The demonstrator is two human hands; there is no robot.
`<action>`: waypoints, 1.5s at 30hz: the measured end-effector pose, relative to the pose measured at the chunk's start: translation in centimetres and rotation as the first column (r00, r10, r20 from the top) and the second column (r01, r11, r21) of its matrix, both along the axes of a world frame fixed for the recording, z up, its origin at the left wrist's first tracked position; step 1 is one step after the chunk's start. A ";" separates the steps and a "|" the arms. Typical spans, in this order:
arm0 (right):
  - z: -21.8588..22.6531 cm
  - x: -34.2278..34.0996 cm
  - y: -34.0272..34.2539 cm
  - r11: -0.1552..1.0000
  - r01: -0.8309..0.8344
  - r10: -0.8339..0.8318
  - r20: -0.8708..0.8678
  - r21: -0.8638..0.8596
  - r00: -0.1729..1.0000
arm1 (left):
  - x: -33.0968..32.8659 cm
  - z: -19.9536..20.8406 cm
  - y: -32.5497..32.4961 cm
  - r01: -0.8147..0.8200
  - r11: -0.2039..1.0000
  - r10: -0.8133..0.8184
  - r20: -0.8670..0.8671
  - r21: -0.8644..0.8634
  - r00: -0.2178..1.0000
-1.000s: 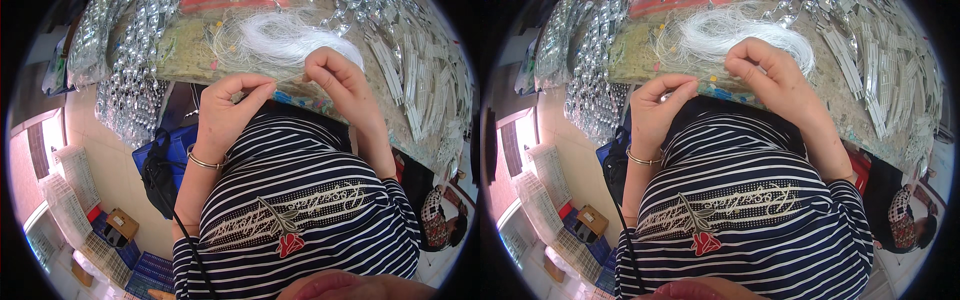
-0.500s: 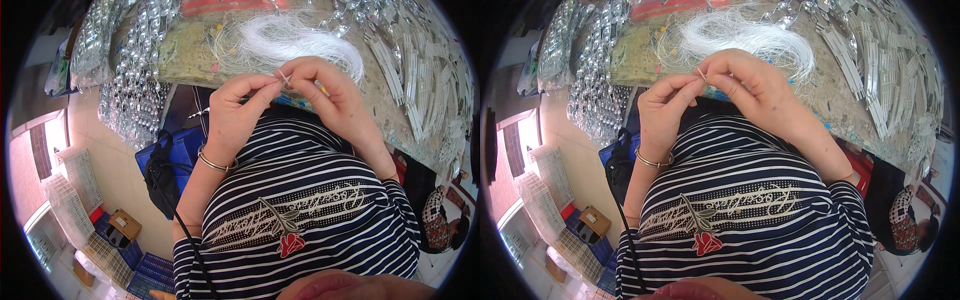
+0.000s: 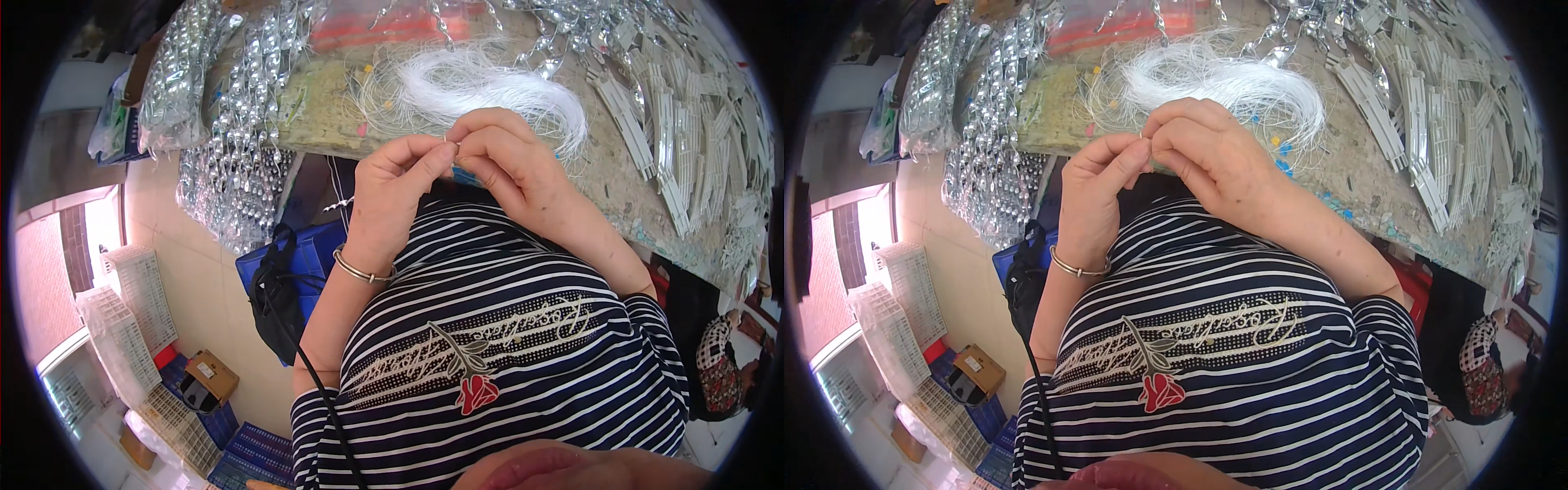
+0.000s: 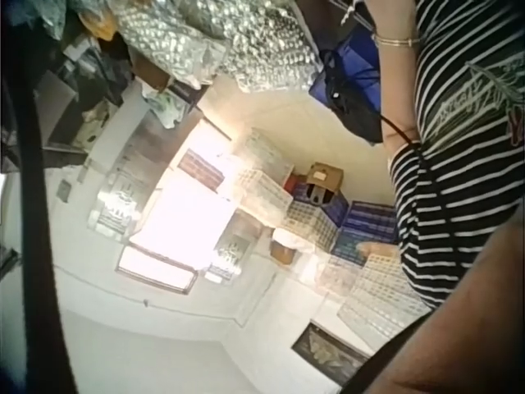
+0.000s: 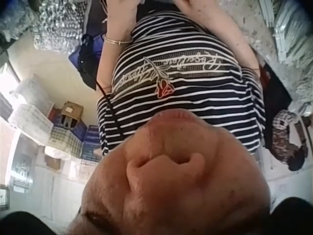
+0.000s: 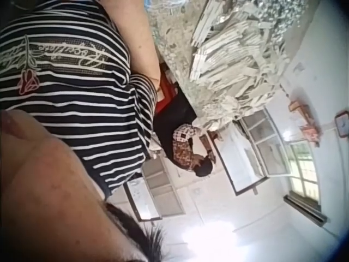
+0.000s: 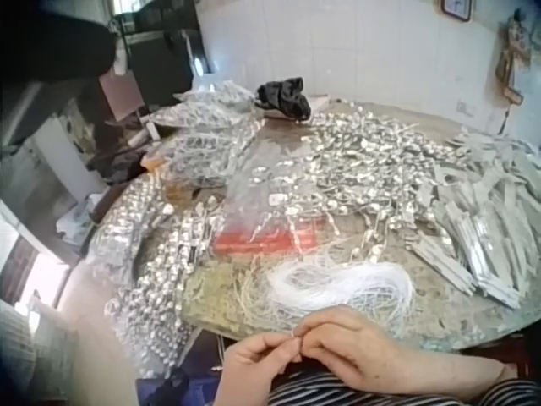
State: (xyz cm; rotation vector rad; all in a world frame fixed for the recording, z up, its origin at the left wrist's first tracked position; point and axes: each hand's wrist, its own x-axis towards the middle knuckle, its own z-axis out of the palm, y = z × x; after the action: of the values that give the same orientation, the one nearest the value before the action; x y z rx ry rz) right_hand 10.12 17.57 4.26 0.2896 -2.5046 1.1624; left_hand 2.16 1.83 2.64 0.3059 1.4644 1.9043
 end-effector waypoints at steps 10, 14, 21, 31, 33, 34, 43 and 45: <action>0.2 -0.5 2.0 0.895 0.101 0.042 0.308 -0.435 0.950 | 0.0 1.2 1.1 -0.021 0.986 -0.061 -0.478 -0.166 0.876; 0.0 -1.2 2.9 0.871 0.073 0.086 0.297 -0.485 0.951 | -0.3 1.1 1.9 -0.002 0.987 -0.059 -0.365 -0.163 0.929; 0.3 -2.8 3.2 0.921 0.050 0.050 0.245 -0.387 0.968 | -1.5 1.3 2.2 0.042 0.995 -0.044 -0.018 -0.089 0.999; 1.4 -4.4 2.5 0.925 0.123 -0.043 0.223 -0.360 0.974 | -2.9 0.1 1.5 -0.128 0.986 0.108 -0.178 -0.107 0.978; 1.4 -4.5 2.1 0.947 0.105 -0.032 0.236 -0.303 0.971 | -3.2 -0.1 1.3 -0.118 0.986 0.091 -0.222 -0.115 0.971; 1.1 -4.6 1.8 0.948 0.114 -0.039 0.247 -0.298 0.968 | -3.3 -0.2 1.3 -0.109 0.987 0.073 -0.270 -0.120 0.960; 0.7 -5.1 1.4 0.977 0.176 -0.153 0.181 -0.117 0.971 | -4.3 -1.0 1.7 -0.093 0.994 0.060 -0.462 -0.051 0.885; 0.8 -5.2 1.5 0.980 0.178 -0.162 0.168 -0.084 0.972 | -4.5 -0.7 1.8 -0.094 0.994 0.049 -0.538 -0.057 0.842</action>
State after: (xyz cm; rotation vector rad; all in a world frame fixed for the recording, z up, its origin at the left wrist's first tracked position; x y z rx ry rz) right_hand 4.94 19.04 5.10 -0.0473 -2.5384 1.2785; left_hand -2.34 3.68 1.90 0.8100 1.9317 1.8970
